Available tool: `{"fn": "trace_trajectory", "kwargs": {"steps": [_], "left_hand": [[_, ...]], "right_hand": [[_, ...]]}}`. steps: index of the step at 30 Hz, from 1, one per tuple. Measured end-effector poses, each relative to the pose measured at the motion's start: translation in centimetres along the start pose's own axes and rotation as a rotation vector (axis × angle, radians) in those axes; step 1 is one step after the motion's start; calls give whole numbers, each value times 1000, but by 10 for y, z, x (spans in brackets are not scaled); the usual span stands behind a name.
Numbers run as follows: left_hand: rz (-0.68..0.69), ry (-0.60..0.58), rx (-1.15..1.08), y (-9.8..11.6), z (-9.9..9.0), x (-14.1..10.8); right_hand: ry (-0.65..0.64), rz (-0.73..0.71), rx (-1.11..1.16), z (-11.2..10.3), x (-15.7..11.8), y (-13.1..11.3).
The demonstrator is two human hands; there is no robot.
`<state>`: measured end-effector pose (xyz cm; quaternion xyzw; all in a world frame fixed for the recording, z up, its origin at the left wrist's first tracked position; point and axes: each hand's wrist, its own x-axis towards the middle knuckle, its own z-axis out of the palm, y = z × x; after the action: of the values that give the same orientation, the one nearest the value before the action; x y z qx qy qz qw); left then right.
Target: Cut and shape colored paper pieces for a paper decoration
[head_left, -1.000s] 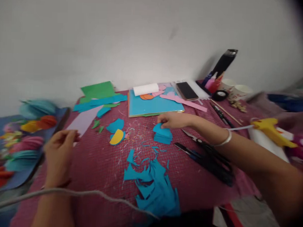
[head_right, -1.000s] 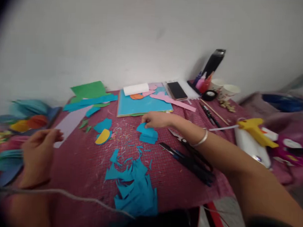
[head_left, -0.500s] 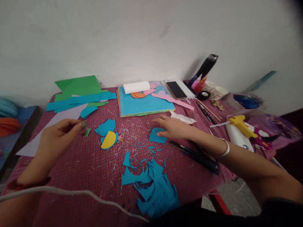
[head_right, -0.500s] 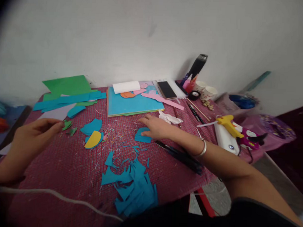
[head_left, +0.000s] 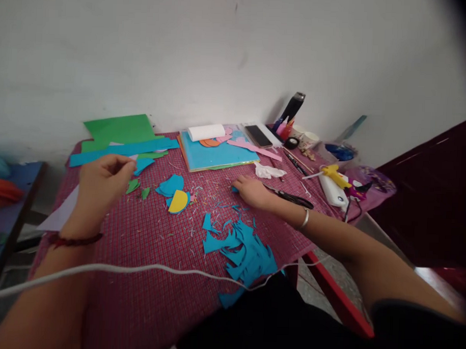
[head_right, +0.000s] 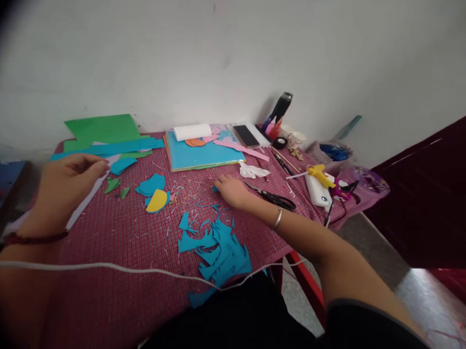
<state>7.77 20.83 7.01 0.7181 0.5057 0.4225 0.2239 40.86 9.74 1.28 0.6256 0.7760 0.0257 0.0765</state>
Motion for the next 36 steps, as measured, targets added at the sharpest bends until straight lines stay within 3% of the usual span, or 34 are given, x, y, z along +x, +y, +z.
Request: {"fn": "trace_trajectory", "kwargs": {"steps": [2, 5, 7, 12, 17, 23, 31, 36], "left_hand": [[66, -127, -23, 23, 14, -26], [248, -528, -51, 49, 43, -75], [308, -691, 26, 58, 56, -110], [368, -761, 200, 83, 67, -183], [523, -747, 337, 109, 94, -228], [577, -592, 384, 103, 127, -240], [945, -795, 399, 125, 143, -221], [1013, -782, 420, 128, 158, -215]], "right_hand": [[25, 42, 86, 3, 6, 9], [94, 84, 266, 5, 9, 22], [157, 85, 410, 4, 6, 26], [206, -19, 738, 3, -22, 17], [289, -18, 881, 16, -45, 6], [383, 48, 927, 32, -49, 8], [467, 62, 886, 48, -43, 9], [467, 52, 868, 55, -41, 10]]}}
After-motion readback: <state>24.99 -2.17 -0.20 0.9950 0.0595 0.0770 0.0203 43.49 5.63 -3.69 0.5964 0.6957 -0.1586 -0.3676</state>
